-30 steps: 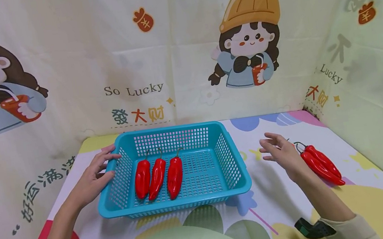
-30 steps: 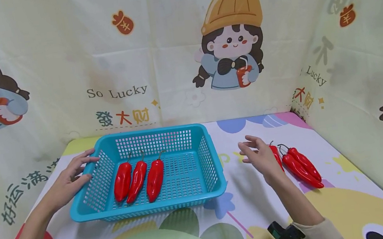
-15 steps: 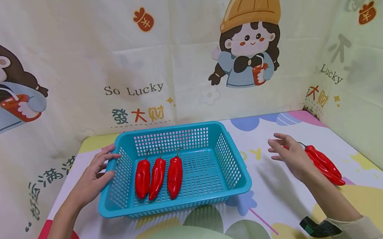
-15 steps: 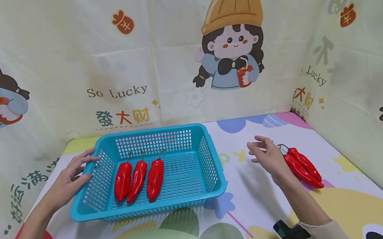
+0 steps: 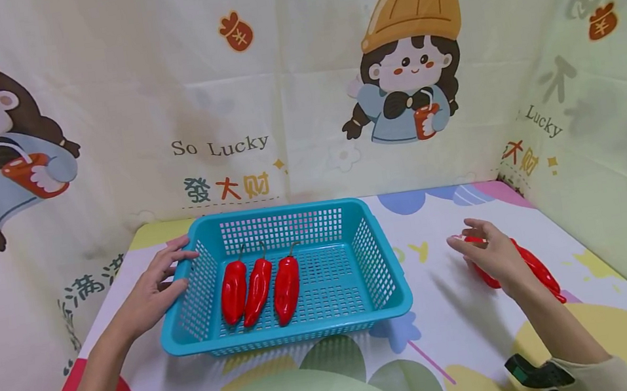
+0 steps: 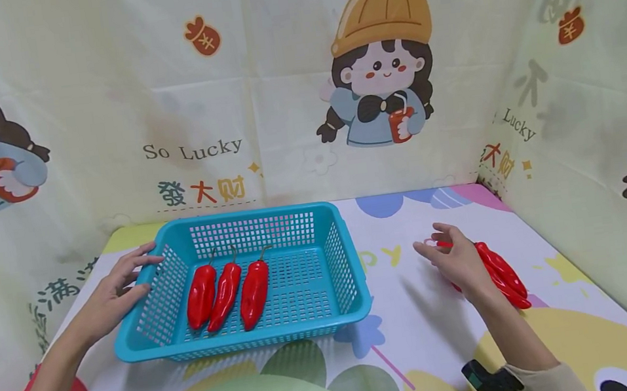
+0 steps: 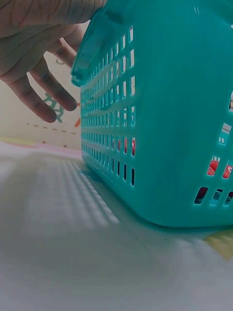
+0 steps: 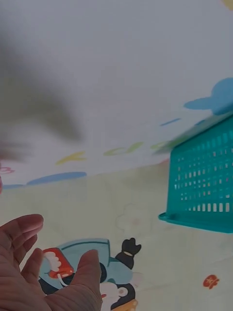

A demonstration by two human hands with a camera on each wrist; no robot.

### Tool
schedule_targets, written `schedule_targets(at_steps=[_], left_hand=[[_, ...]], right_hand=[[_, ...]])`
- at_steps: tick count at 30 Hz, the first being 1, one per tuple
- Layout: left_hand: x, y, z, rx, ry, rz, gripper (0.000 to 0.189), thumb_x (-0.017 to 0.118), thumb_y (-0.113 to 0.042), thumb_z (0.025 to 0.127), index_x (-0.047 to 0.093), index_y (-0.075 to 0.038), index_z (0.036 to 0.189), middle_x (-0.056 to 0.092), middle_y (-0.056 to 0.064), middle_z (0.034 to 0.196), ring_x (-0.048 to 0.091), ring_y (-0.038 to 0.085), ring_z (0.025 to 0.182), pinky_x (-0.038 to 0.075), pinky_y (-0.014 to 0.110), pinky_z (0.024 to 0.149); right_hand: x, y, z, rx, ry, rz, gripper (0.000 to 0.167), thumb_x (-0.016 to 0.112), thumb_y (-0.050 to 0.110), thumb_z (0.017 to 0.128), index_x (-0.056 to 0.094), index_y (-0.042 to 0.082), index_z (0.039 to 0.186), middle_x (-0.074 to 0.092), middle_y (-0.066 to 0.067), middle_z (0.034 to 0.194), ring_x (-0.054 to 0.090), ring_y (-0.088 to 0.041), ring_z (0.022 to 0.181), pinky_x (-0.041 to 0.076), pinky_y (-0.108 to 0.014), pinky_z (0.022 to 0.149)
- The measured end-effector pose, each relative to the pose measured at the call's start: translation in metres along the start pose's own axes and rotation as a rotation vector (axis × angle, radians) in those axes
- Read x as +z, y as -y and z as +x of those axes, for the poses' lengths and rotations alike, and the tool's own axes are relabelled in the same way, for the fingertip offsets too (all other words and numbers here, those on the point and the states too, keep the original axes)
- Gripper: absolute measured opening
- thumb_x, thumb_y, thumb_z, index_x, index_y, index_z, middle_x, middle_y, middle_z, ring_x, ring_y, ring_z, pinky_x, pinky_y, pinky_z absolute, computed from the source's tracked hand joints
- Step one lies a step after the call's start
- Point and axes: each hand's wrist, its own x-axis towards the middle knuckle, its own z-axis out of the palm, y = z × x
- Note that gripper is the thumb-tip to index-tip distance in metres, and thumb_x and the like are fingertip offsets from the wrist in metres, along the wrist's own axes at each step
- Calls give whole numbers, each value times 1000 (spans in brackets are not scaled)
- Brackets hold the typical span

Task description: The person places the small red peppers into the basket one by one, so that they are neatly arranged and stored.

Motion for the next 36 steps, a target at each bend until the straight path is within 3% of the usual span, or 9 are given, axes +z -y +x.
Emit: schedule_targets(at_steps=[3, 21, 36], left_hand=[[0, 0, 0, 1, 0, -2, 52, 64, -4, 91, 52, -3, 142, 24, 19, 166, 46, 55, 128, 54, 68, 88], [-1, -2, 0, -16, 5, 7, 53, 64, -5, 91, 52, -4, 143, 23, 18, 166, 46, 54, 129, 56, 65, 87], [0, 1, 0, 15, -1, 8, 54, 67, -5, 90, 53, -5, 142, 25, 18, 165, 48, 51, 127, 60, 58, 82]], right_hand=[[-3, -6, -1, -7, -9, -19, 88, 61, 52, 98, 21, 6, 162, 37, -26, 157, 40, -44, 140, 46, -55, 106], [-12, -22, 3, -33, -57, -187, 90, 72, 45, 93, 28, -4, 155, 35, -35, 152, 42, -54, 134, 59, -55, 89], [-14, -37, 14, -17, -68, -227, 88, 70, 42, 95, 29, -10, 153, 37, -38, 149, 42, -57, 133, 56, -58, 94]])
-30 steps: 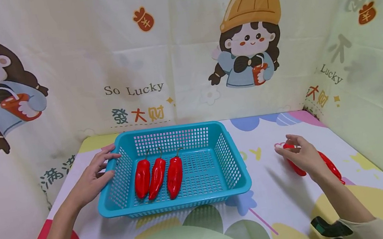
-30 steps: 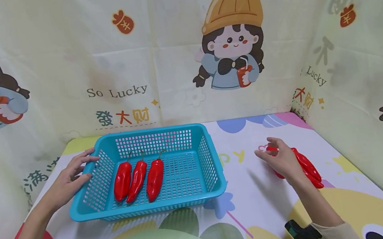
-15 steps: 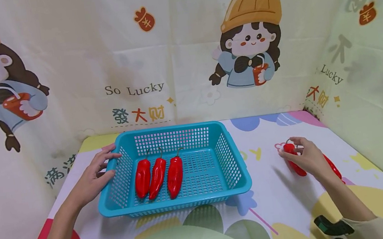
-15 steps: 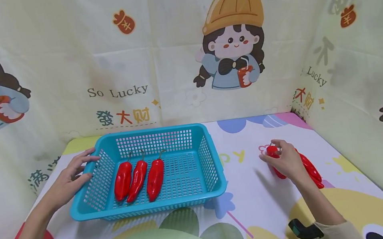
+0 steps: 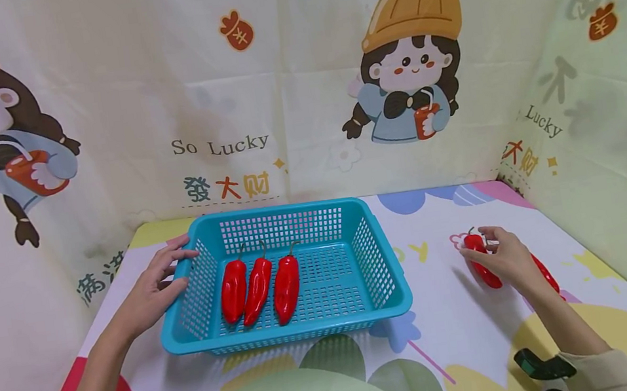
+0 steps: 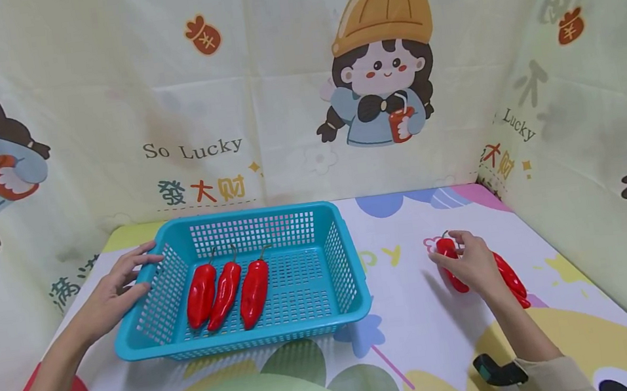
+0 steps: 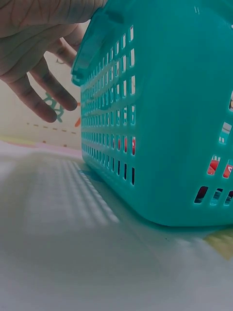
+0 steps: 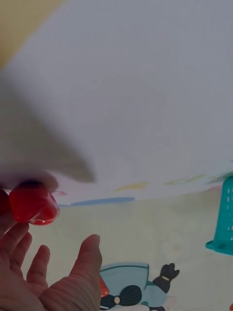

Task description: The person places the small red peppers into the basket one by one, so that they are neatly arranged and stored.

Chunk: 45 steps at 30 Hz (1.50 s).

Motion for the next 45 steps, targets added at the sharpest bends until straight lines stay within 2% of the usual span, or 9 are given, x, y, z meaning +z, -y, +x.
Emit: schedule_targets(at_steps=[8, 15, 24, 30, 40, 45], left_hand=[[0, 1, 0, 5, -3, 7, 56, 68, -5, 89, 52, -5, 143, 25, 18, 165, 47, 51, 128, 60, 59, 82], [-1, 0, 0, -4, 4, -11, 55, 66, -5, 90, 52, -4, 143, 24, 19, 166, 46, 53, 129, 56, 65, 86], [-1, 2, 1, 19, 3, 6, 55, 68, -5, 89, 52, -5, 142, 26, 18, 165, 47, 50, 129, 60, 59, 82], [0, 1, 0, 2, 9, -13, 53, 65, -5, 91, 52, -4, 143, 24, 19, 166, 47, 52, 128, 56, 65, 86], [-1, 1, 1, 14, 12, -7, 56, 67, -5, 89, 51, -4, 143, 25, 21, 164, 46, 53, 128, 59, 61, 83], [-1, 1, 0, 0, 7, -3, 54, 65, -5, 91, 52, -4, 142, 24, 21, 165, 47, 53, 129, 58, 62, 85]], right_hand=[[4, -4, 4, 18, 18, -32, 87, 71, 40, 94, 29, -9, 152, 37, -38, 147, 41, -56, 131, 56, -59, 93], [9, -6, 7, -17, -3, -99, 81, 73, 37, 92, 37, -10, 147, 45, -37, 140, 46, -54, 124, 60, -55, 86], [9, -6, 6, -64, -10, -141, 73, 74, 34, 91, 46, -11, 141, 53, -35, 131, 52, -49, 114, 62, -49, 79], [12, -7, 7, -63, 18, -142, 79, 78, 33, 89, 42, -10, 144, 50, -35, 132, 51, -51, 117, 63, -46, 75], [16, -9, 6, -93, 20, -157, 80, 77, 33, 89, 39, -9, 146, 48, -36, 135, 51, -53, 118, 63, -48, 76], [17, -9, 5, -92, 13, -148, 81, 77, 35, 89, 39, -8, 147, 48, -36, 137, 51, -53, 119, 63, -49, 77]])
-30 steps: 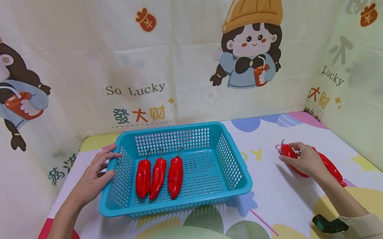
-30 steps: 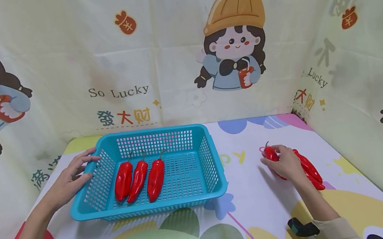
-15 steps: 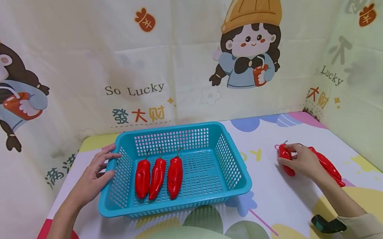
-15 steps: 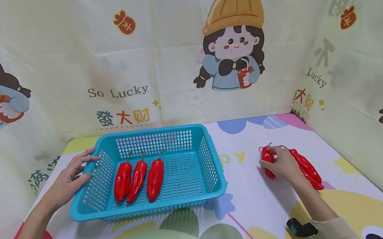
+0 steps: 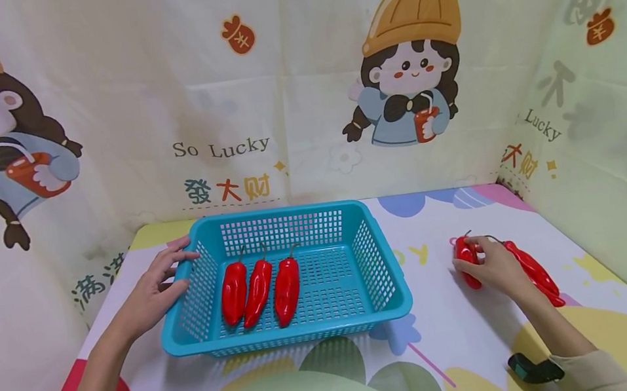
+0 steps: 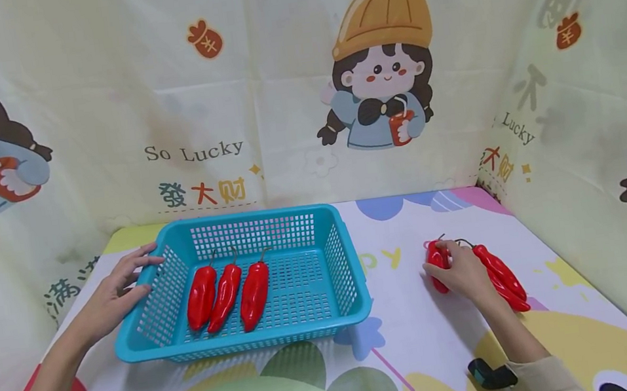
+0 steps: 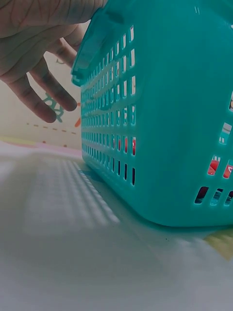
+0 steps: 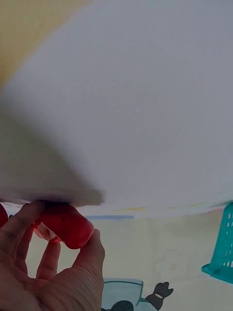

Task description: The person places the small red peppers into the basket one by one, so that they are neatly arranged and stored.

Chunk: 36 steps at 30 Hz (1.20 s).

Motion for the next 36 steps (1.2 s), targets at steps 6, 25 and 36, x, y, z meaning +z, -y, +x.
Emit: schedule_targets(at_steps=[6, 25, 36], left_hand=[[2, 0, -2, -7, 5, -13, 50, 62, -5, 93, 51, -3, 142, 24, 21, 165, 45, 54, 129, 54, 68, 89], [0, -3, -1, -8, -7, 10, 52, 64, -4, 92, 52, -3, 142, 25, 22, 165, 46, 54, 129, 57, 63, 85], [0, -3, -1, -12, -2, 3, 52, 65, -5, 92, 52, -4, 142, 24, 21, 165, 43, 53, 131, 57, 62, 86]], right_hand=[[0, 2, -1, 17, -2, 5, 79, 76, 34, 90, 40, -7, 146, 48, -36, 136, 50, -52, 119, 63, -48, 77], [-5, 13, 0, 46, -45, 66, 78, 73, 29, 92, 35, -8, 149, 45, -36, 141, 48, -52, 123, 62, -50, 80], [-6, 27, -5, 41, -68, 110, 82, 76, 29, 91, 34, -4, 152, 44, -34, 143, 48, -53, 124, 63, -48, 77]])
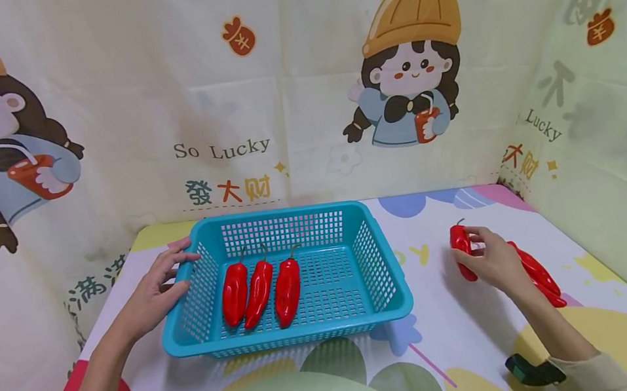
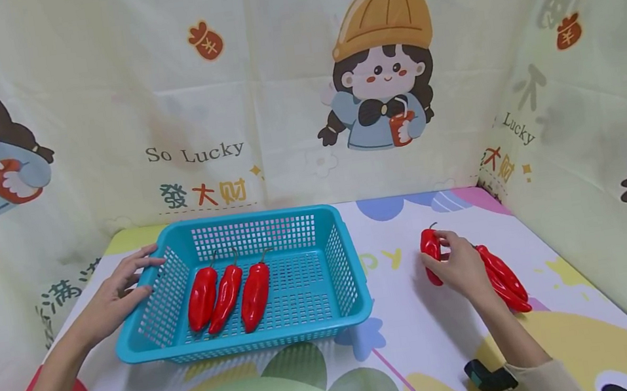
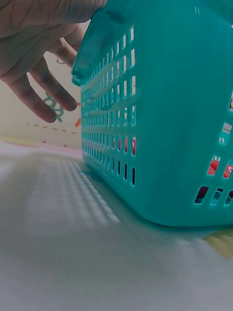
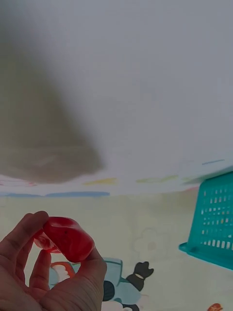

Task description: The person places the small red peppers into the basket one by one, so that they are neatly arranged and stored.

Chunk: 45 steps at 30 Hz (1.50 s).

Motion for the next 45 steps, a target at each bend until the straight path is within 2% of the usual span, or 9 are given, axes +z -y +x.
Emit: schedule_targets(at_steps=[16, 25, 38, 45], left_hand=[[0, -2, 1, 15, -1, 0, 52, 65, -5, 92, 52, -5, 142, 25, 19, 165, 46, 51, 129, 59, 58, 84], [-1, 1, 1, 32, -5, 6, 51, 65, -4, 91, 53, -3, 141, 26, 21, 164, 42, 52, 132, 57, 63, 86], [-1, -1, 1, 11, 5, -2, 53, 65, -5, 92, 51, -4, 143, 24, 20, 165, 45, 53, 129, 58, 62, 85], [0, 0, 0, -8, 8, -11, 54, 65, -4, 91, 51, -3, 143, 23, 21, 165, 43, 55, 130, 55, 66, 87]], right_hand=[[-3, 38, -13, -72, -25, 53, 87, 78, 35, 89, 34, 1, 155, 46, -29, 146, 51, -51, 126, 63, -49, 77], [-3, 57, -21, -118, -48, 76, 85, 80, 33, 88, 36, 4, 155, 46, -27, 147, 52, -50, 125, 63, -48, 76], [3, 74, -27, -183, -83, 109, 86, 83, 29, 85, 37, 6, 155, 47, -24, 148, 53, -49, 125, 62, -51, 80], [5, 82, -29, -197, -78, 136, 86, 83, 26, 85, 37, 7, 155, 46, -24, 148, 53, -48, 125, 62, -51, 80]])
